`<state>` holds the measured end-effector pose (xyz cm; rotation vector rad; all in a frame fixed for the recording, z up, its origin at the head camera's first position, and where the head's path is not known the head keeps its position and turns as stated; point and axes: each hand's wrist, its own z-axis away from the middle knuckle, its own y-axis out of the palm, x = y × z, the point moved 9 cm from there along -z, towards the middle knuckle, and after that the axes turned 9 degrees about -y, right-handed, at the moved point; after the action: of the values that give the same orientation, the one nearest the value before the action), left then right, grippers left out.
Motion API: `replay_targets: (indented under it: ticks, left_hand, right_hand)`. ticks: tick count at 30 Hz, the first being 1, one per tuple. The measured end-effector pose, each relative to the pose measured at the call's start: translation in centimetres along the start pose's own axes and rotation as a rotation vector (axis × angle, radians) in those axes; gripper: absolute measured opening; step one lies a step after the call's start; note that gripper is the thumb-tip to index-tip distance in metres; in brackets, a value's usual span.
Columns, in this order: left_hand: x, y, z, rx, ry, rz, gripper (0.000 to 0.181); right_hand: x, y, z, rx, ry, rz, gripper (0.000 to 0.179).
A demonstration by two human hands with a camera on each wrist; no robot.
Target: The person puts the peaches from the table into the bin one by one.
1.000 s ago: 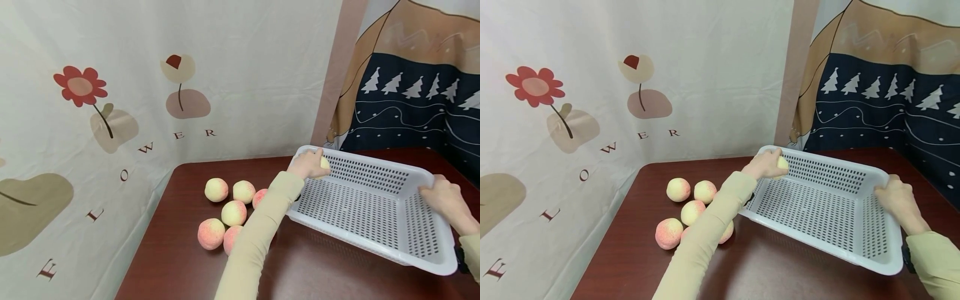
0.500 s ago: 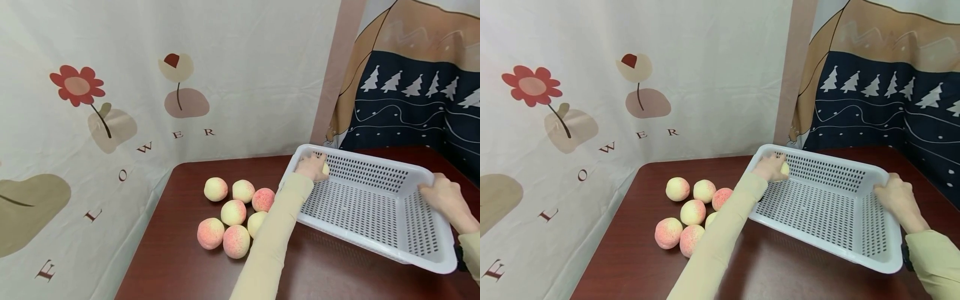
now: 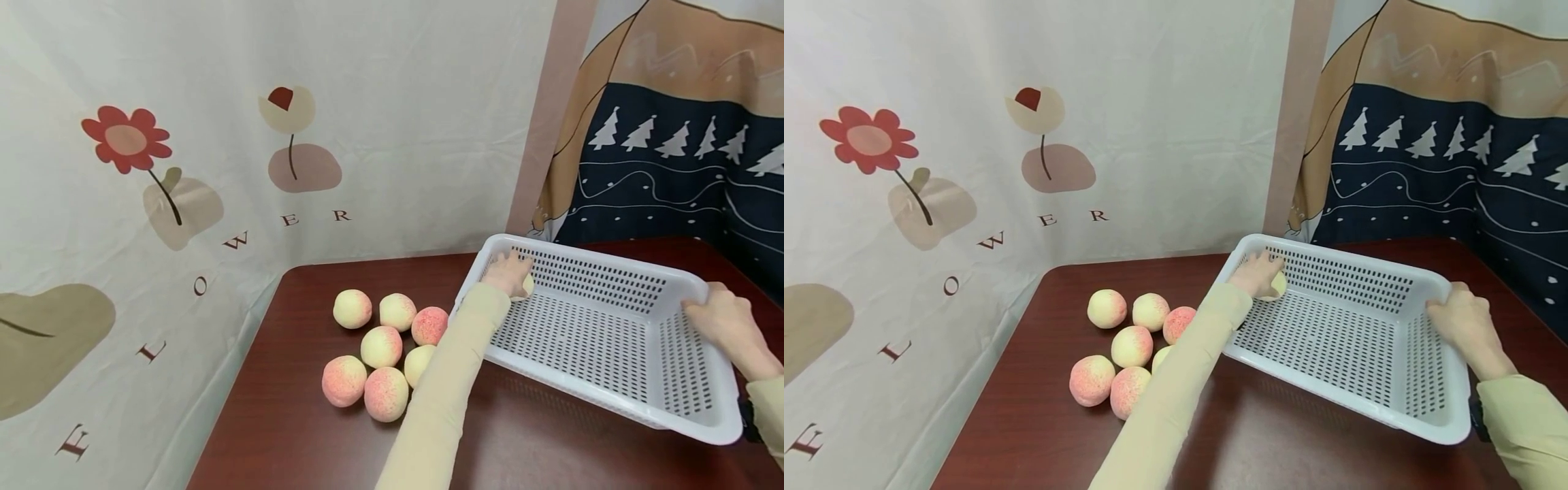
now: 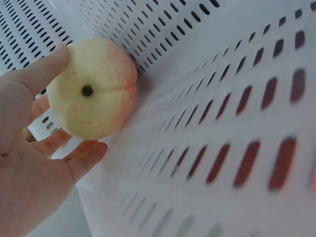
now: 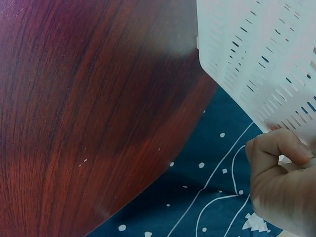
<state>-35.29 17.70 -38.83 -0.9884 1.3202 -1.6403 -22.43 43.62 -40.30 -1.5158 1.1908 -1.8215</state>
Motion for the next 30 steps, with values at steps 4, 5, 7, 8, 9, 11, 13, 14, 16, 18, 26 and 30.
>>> replay_targets:
  ticks: [4,5,7,8,9,11,13,14,16,18,26,30]
  left_hand:
    - [0.2,-0.6,0.3,0.004,0.02,-0.01,0.055]
    - [0.2,-0.7,0.3,0.001,0.031,-0.023,0.051]
    - [0.3,-1.2,0.5,-0.006,0.05,-0.036,0.05]
    - [0.3,-1.4,0.5,-0.01,0.062,-0.043,0.049]
    - [0.4,-1.7,0.6,-0.016,0.073,-0.053,0.047]
    - [0.5,-2.4,0.8,-0.026,0.095,-0.045,0.044]
    - [0.9,-3.1,1.1,-0.026,0.106,-0.015,0.044]
    - [1.1,-3.5,1.2,-0.029,0.113,0.003,0.042]
    - [1.6,-4.2,1.6,-0.044,0.122,0.039,0.04]
    - [2.4,-4.7,2.0,-0.054,0.124,0.079,0.041]
    - [7.5,-5.8,3.5,-0.145,0.129,0.133,0.04]
    - [11.1,-5.6,4.1,-0.169,0.094,0.158,0.039]
  right_hand:
    - [0.0,-0.1,0.0,-0.001,-0.001,0.005,0.061]
    - [0.0,-0.1,0.0,0.0,-0.001,0.006,0.061]
    - [0.0,-0.1,0.0,0.0,-0.001,0.009,0.061]
    - [0.0,-0.1,0.0,-0.001,-0.002,0.011,0.06]
    - [0.0,-0.1,0.0,-0.002,-0.004,0.011,0.06]
    - [0.1,-0.1,0.0,-0.005,-0.005,0.011,0.06]
    - [0.1,-0.1,-0.1,-0.009,-0.008,0.011,0.06]
    - [0.1,-0.1,-0.1,-0.009,-0.008,0.01,0.06]
    - [0.1,-0.1,0.0,-0.007,-0.003,0.01,0.06]
    - [0.0,-0.1,0.0,-0.003,0.002,0.01,0.06]
    - [0.0,0.0,-0.1,0.005,-0.005,0.012,0.06]
    - [0.0,-0.1,0.0,0.003,-0.003,0.011,0.059]
